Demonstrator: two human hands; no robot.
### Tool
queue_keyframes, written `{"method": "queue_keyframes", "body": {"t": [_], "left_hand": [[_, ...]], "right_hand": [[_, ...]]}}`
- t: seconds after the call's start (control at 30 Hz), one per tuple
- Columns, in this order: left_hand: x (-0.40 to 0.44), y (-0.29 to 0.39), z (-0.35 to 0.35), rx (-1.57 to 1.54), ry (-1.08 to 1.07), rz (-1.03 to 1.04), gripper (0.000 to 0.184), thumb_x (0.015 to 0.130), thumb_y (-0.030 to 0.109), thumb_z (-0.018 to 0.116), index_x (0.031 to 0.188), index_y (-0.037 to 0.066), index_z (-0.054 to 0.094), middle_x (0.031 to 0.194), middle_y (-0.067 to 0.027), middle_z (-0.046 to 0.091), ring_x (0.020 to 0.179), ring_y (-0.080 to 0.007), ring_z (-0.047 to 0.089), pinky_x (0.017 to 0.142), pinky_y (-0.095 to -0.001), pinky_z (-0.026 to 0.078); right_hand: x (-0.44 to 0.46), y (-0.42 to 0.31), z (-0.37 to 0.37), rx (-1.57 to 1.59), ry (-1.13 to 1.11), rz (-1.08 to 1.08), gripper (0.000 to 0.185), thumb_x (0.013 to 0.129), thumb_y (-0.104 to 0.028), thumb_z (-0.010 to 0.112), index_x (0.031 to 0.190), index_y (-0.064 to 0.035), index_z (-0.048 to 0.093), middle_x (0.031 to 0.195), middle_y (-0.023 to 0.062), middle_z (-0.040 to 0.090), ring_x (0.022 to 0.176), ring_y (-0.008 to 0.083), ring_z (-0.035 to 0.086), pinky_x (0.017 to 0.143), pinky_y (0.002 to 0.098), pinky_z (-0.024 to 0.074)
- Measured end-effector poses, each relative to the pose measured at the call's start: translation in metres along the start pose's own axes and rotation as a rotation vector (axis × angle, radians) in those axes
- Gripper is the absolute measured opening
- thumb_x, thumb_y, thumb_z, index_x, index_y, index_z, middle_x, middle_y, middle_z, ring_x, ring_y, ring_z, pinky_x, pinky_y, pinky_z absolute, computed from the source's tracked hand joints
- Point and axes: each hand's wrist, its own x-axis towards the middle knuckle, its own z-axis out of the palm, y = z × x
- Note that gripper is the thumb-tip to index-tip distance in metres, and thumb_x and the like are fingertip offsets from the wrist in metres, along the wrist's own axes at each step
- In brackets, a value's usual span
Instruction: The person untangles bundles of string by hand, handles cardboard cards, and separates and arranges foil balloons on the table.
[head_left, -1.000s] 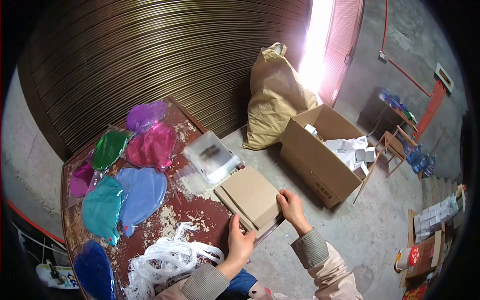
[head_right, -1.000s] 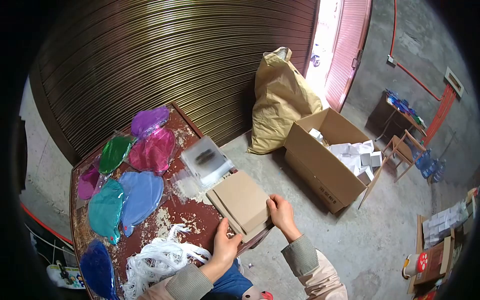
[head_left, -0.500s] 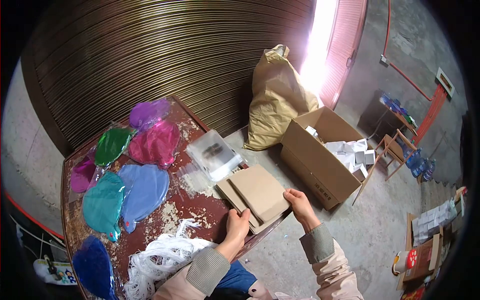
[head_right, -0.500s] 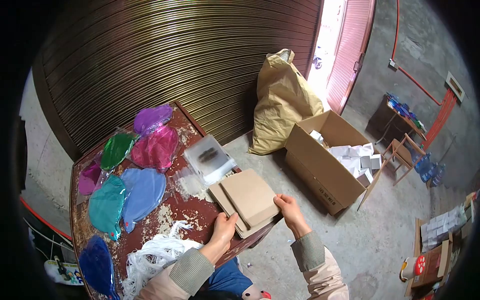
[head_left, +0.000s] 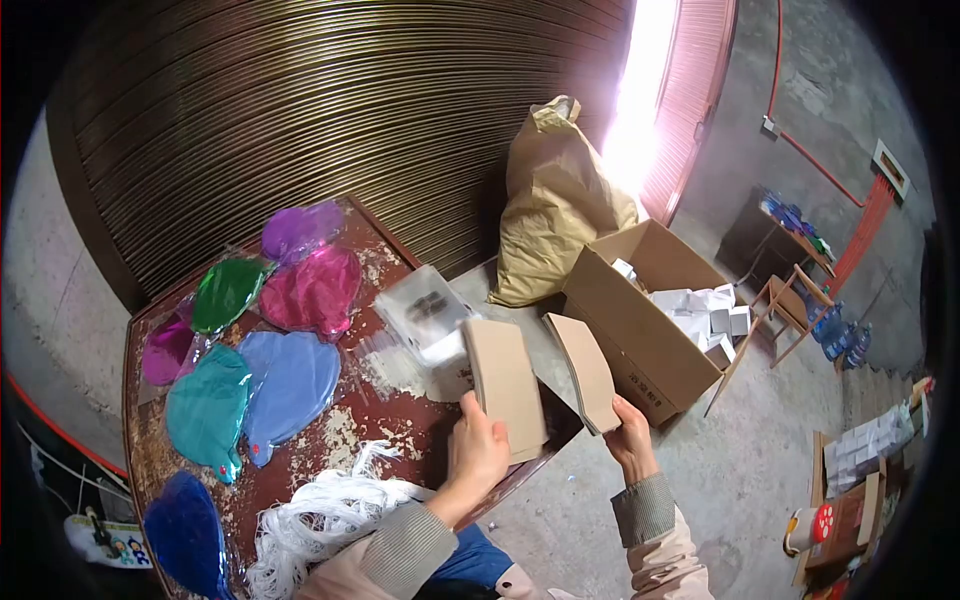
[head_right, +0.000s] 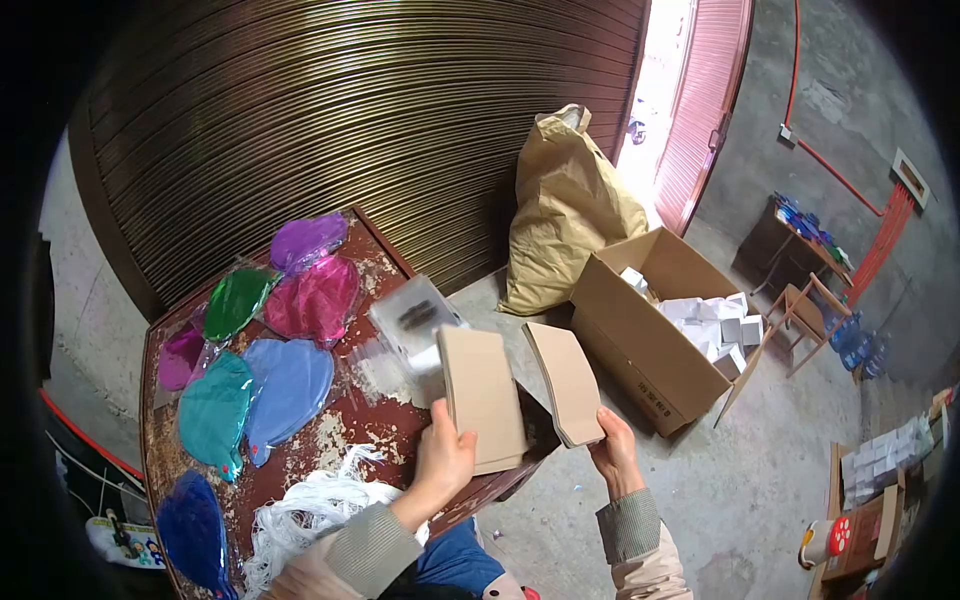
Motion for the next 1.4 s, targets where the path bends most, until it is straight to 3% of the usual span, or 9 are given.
{"method": "queue_keyframes", "body": {"t": [0.13, 0.27, 0.47, 0.6, 0.77, 0.87, 1.13, 1.27, 1.4], "left_hand": [[-0.003, 0.03, -0.033, 0.384, -0.1, 0.199, 0.037, 0.076, 0.001, 0.049, 0.108, -0.007, 0.032, 0.086, -0.0284, 0.056, 0.067, -0.0446, 0.058, 0.061, -0.05, 0.046], [0.009, 0.008, -0.006, 0.551, 0.162, 0.445, 0.029, 0.08, 0.01, 0.05, 0.103, -0.002, 0.036, 0.071, -0.0185, 0.056, 0.055, -0.0372, 0.059, 0.051, -0.0458, 0.05], [0.011, 0.019, 0.023, 0.842, 0.249, 0.436, 0.02, 0.081, 0.01, 0.049, 0.097, 0.0, 0.041, 0.065, -0.011, 0.054, 0.053, -0.0293, 0.061, 0.043, -0.039, 0.051], [0.007, 0.026, 0.024, 0.917, 0.158, 0.439, 0.017, 0.08, 0.01, 0.05, 0.092, 0.001, 0.044, 0.066, -0.0097, 0.056, 0.057, -0.0242, 0.063, 0.039, -0.0348, 0.05], [0.028, 0.02, -0.013, 0.689, -0.167, 0.321, 0.023, 0.075, 0.008, 0.056, 0.091, -0.002, 0.042, 0.07, -0.0205, 0.06, 0.056, -0.0339, 0.062, 0.048, -0.0425, 0.051], [0.032, 0.013, -0.026, 0.691, -0.157, 0.285, 0.027, 0.074, 0.005, 0.056, 0.095, -0.003, 0.041, 0.07, -0.0214, 0.06, 0.058, -0.04, 0.06, 0.054, -0.0464, 0.049], [0.062, -0.032, -0.054, 0.025, -0.151, 0.177, 0.038, 0.072, -0.001, 0.058, 0.109, -0.003, 0.047, 0.092, -0.0237, 0.061, 0.081, -0.029, 0.062, 0.072, -0.0333, 0.049], [0.073, -0.054, -0.057, -0.536, -0.351, 0.039, 0.046, 0.075, -0.004, 0.055, 0.119, -0.003, 0.044, 0.103, -0.0179, 0.058, 0.086, -0.0197, 0.058, 0.08, -0.0286, 0.045], [0.086, -0.048, -0.051, -0.628, -0.391, 0.044, 0.044, 0.076, -0.006, 0.053, 0.119, -0.003, 0.043, 0.105, -0.0161, 0.057, 0.086, -0.0186, 0.058, 0.078, -0.0266, 0.046]], "right_hand": [[-0.009, -0.003, -0.01, 0.031, 0.042, -0.025, 0.028, 0.088, -0.009, 0.045, 0.11, 0.007, 0.052, 0.102, 0.0137, 0.06, 0.086, 0.0171, 0.059, 0.074, 0.0221, 0.0462], [-0.008, -0.002, -0.005, 0.136, 0.037, -0.085, 0.028, 0.088, -0.008, 0.045, 0.11, 0.0072, 0.051, 0.103, 0.0134, 0.06, 0.087, 0.0179, 0.059, 0.074, 0.0232, 0.0476], [-0.005, 0.006, -0.007, 0.169, 0.003, -0.081, 0.028, 0.089, -0.008, 0.045, 0.112, 0.0072, 0.05, 0.103, 0.0133, 0.059, 0.088, 0.0183, 0.059, 0.076, 0.0244, 0.0481], [-0.009, 0.008, -0.003, 0.171, 0.008, -0.056, 0.024, 0.09, -0.01, 0.046, 0.109, 0.0037, 0.052, 0.1, 0.0102, 0.06, 0.082, 0.014, 0.058, 0.07, 0.0211, 0.0475], [-0.015, 0.004, -0.006, 0.178, 0.076, -0.06, 0.023, 0.089, -0.009, 0.047, 0.108, 0.0034, 0.052, 0.1, 0.0104, 0.06, 0.083, 0.0145, 0.059, 0.07, 0.0214, 0.0476], [-0.014, 0.004, -0.018, 0.209, 0.051, -0.08, 0.025, 0.089, -0.008, 0.046, 0.11, 0.0049, 0.05, 0.102, 0.0116, 0.059, 0.085, 0.0158, 0.059, 0.073, 0.0224, 0.048], [-0.017, 0.001, -0.03, 0.208, 0.058, -0.121, 0.027, 0.09, -0.007, 0.044, 0.113, 0.0064, 0.048, 0.104, 0.0126, 0.059, 0.088, 0.0162, 0.06, 0.076, 0.0222, 0.0489], [-0.017, 0.0, -0.037, 0.217, 0.042, -0.135, 0.027, 0.09, -0.007, 0.044, 0.113, 0.0063, 0.048, 0.104, 0.0122, 0.059, 0.088, 0.016, 0.06, 0.075, 0.0214, 0.0489], [-0.019, -0.002, -0.038, 0.232, 0.08, -0.138, 0.027, 0.089, -0.007, 0.044, 0.113, 0.006, 0.049, 0.104, 0.0116, 0.059, 0.087, 0.0152, 0.06, 0.074, 0.0209, 0.049]]}}
